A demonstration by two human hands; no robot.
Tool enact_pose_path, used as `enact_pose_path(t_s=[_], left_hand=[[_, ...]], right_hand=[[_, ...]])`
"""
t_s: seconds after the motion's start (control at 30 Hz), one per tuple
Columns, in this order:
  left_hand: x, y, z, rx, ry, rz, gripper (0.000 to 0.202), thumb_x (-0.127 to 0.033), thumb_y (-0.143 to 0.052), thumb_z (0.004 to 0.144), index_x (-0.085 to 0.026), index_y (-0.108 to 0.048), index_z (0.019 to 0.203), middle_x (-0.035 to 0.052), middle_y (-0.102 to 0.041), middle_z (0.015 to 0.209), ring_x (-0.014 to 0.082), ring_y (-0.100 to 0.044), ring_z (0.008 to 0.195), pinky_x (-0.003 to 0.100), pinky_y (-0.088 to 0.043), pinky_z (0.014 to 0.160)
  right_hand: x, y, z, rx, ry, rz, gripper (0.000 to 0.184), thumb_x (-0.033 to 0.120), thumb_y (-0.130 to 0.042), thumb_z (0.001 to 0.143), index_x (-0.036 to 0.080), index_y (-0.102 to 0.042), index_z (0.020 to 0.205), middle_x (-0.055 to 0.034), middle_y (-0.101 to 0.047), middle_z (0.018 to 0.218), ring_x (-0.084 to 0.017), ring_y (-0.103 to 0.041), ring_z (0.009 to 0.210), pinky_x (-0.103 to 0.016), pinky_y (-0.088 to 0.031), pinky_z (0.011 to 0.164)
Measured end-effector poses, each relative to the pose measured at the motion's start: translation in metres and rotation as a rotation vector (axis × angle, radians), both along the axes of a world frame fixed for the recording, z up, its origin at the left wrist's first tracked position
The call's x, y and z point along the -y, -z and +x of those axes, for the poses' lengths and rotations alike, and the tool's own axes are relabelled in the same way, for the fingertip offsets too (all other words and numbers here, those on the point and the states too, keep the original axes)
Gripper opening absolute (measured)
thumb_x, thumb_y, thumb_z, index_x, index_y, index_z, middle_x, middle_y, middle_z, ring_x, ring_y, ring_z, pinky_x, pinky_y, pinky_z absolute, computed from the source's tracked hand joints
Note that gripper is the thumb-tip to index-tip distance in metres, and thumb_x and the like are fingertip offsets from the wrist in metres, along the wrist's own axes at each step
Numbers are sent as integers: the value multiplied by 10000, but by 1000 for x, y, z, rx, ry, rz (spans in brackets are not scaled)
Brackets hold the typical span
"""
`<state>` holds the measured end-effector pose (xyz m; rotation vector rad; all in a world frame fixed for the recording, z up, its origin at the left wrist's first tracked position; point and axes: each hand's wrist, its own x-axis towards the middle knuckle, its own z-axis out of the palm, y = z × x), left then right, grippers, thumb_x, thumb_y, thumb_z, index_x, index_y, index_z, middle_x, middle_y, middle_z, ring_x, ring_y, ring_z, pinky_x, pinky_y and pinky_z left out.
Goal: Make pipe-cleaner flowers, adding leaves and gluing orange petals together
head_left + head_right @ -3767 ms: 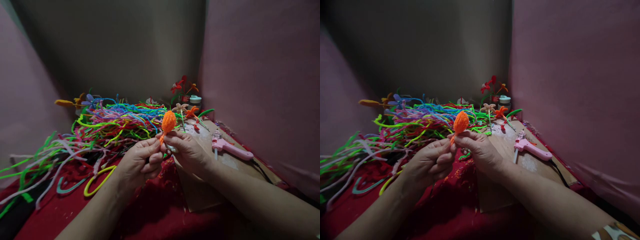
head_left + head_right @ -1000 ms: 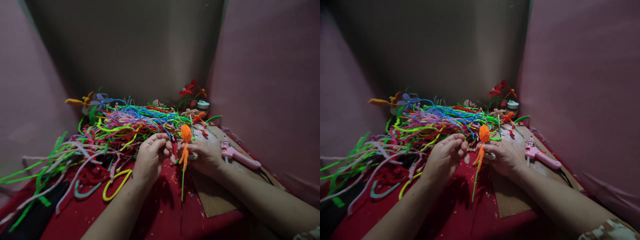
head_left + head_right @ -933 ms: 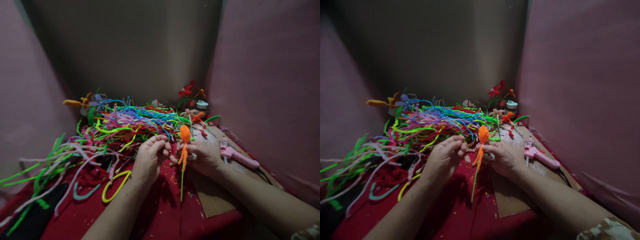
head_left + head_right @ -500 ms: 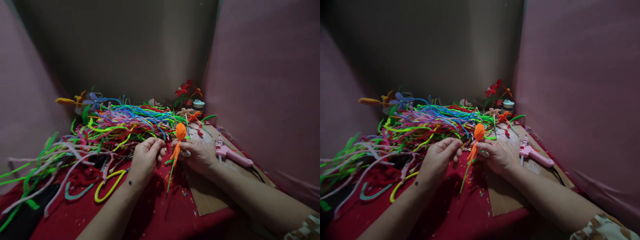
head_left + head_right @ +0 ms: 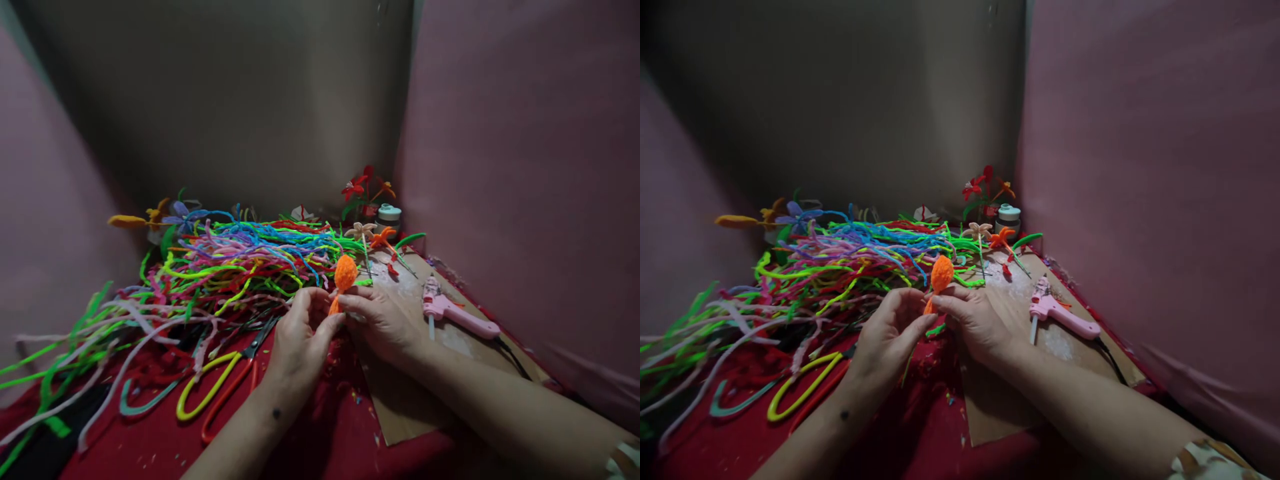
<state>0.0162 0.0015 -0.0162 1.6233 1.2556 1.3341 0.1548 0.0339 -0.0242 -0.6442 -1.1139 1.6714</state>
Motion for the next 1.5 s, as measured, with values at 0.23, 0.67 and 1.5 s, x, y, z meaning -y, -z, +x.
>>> enact_pose_path(t_s=[0.23,0.67,1.5], left_hand=[[1,-2,4,-161,-89,54,164,-253,-616,786,-202,-540,921,8,-641,765,140,-602,674,237,-448,639],[1,7,0,-624,-92,309,187,-172,-434,864,-203,-601,785,43,-572,707,171,-519,659,253,-351,647],[5,-16,-2,726,444,-571,113,-273,-567,827,-163,-583,805,-94,-358,495,1,-119,334,121,-194,290]], right_hand=[[8,-8,-6,-103,55,-54,86,229,-690,669,190,-681,746,-1,-622,736,-137,-525,683,-293,-401,697],[7,3,-11,-57,163,75,73,233,-663,728,184,-695,771,-23,-652,828,-163,-551,805,-318,-423,791],[3,3,-8,-226,-194,-133,230,288,-718,689,170,-691,884,9,-596,647,-100,-517,596,-245,-391,604]])
